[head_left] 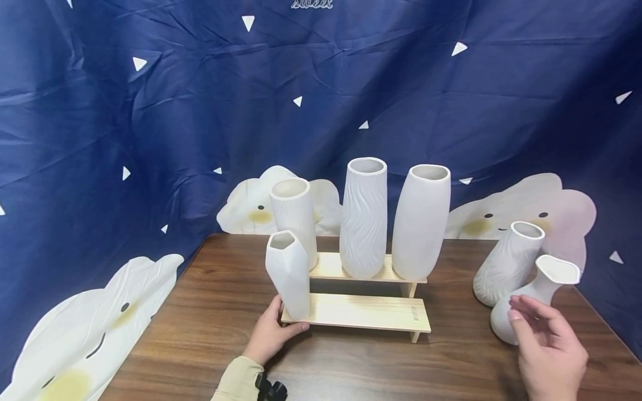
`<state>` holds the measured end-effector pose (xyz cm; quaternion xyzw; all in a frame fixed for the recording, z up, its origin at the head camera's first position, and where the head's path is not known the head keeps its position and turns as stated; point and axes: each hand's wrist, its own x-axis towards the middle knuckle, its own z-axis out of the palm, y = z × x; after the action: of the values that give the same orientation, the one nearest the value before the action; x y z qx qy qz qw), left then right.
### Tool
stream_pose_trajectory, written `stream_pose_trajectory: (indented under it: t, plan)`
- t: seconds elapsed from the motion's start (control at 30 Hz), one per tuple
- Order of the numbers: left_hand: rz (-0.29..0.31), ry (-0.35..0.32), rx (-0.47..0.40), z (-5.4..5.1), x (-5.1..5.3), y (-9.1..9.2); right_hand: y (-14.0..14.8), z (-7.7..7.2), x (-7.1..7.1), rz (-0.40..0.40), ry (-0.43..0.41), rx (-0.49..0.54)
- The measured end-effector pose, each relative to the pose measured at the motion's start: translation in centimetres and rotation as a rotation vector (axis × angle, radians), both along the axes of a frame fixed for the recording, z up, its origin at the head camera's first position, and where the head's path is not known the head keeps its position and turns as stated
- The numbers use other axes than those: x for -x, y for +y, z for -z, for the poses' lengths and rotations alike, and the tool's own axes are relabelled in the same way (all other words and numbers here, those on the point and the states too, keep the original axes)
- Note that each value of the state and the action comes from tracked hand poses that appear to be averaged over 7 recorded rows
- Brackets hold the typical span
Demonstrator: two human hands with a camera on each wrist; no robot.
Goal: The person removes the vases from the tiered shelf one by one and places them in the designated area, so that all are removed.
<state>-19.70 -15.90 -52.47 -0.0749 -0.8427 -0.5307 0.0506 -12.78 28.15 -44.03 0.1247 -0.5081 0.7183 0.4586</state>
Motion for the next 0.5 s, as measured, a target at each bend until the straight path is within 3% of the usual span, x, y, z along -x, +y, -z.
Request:
stream_pose_trajectory:
  t: [0.13, 0.27, 0.5]
  plan:
    - [0.002, 0.002, 0.002, 0.1, 0.0, 0.0, -0.9, 0.1, 0.3, -0.090, -0.014, -0.068]
    - [0.003, 0.001, 0.004, 0.0, 0.0, 0.0, -1.8, -0.1, 0.5, -0.072, -0.125, -0.157]
    - [0.001, -0.002, -0.001, -0.2, -0.1, 0.0, -3.6, -0.5, 0.9, -0.117, -0.178, -0.288]
